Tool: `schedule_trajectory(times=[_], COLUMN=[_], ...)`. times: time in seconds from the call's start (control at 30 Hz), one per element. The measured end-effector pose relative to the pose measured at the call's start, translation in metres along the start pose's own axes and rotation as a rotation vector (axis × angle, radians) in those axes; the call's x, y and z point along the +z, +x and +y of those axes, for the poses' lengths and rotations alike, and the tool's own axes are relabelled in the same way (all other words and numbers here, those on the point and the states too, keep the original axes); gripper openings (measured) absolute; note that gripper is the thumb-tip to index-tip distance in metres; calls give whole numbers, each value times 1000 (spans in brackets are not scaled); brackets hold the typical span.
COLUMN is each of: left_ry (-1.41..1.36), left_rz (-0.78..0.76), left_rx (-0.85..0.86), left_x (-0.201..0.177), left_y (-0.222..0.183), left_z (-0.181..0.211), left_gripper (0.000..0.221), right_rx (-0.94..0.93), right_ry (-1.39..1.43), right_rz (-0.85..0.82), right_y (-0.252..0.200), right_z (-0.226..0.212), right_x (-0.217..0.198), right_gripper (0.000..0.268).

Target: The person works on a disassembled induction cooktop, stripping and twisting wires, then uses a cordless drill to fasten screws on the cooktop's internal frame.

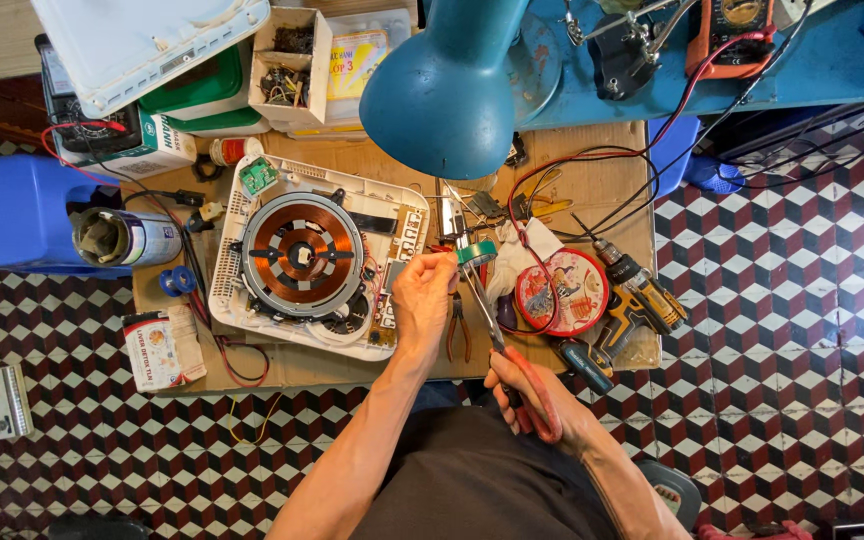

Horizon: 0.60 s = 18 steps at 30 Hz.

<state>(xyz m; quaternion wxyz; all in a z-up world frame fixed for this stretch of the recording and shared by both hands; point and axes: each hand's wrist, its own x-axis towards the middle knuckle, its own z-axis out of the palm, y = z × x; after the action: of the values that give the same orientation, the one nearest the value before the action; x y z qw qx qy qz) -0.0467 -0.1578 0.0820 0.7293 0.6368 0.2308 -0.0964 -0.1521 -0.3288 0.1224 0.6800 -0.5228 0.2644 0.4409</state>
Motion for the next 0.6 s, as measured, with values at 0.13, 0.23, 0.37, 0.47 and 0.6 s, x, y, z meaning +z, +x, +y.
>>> schedule_trajectory(times=[0.13,0.23,0.37,0.47,0.6], left_ry=[-23,-3,29,5,-10], left_rz=[3,-6,-2,-16,10], left_rx=[3,-9,-24,-26,-45], left_x=[5,7,8,9,12], left_y=[-3,-5,-6,-5,3], left_z=[2,5,6,0,-16], left_gripper=[21,21,21,19,20], right_rx=[-17,-38,-46,-48,-58], right_ry=[29,36,35,53,73], right_rz=[16,44,78,98,120], right_y=[7,6,8,9,16], right_z=[-9,-14,-19,-18,-10], right_x=[5,6,8,8,7], right_gripper=[53,52,52,52,51])
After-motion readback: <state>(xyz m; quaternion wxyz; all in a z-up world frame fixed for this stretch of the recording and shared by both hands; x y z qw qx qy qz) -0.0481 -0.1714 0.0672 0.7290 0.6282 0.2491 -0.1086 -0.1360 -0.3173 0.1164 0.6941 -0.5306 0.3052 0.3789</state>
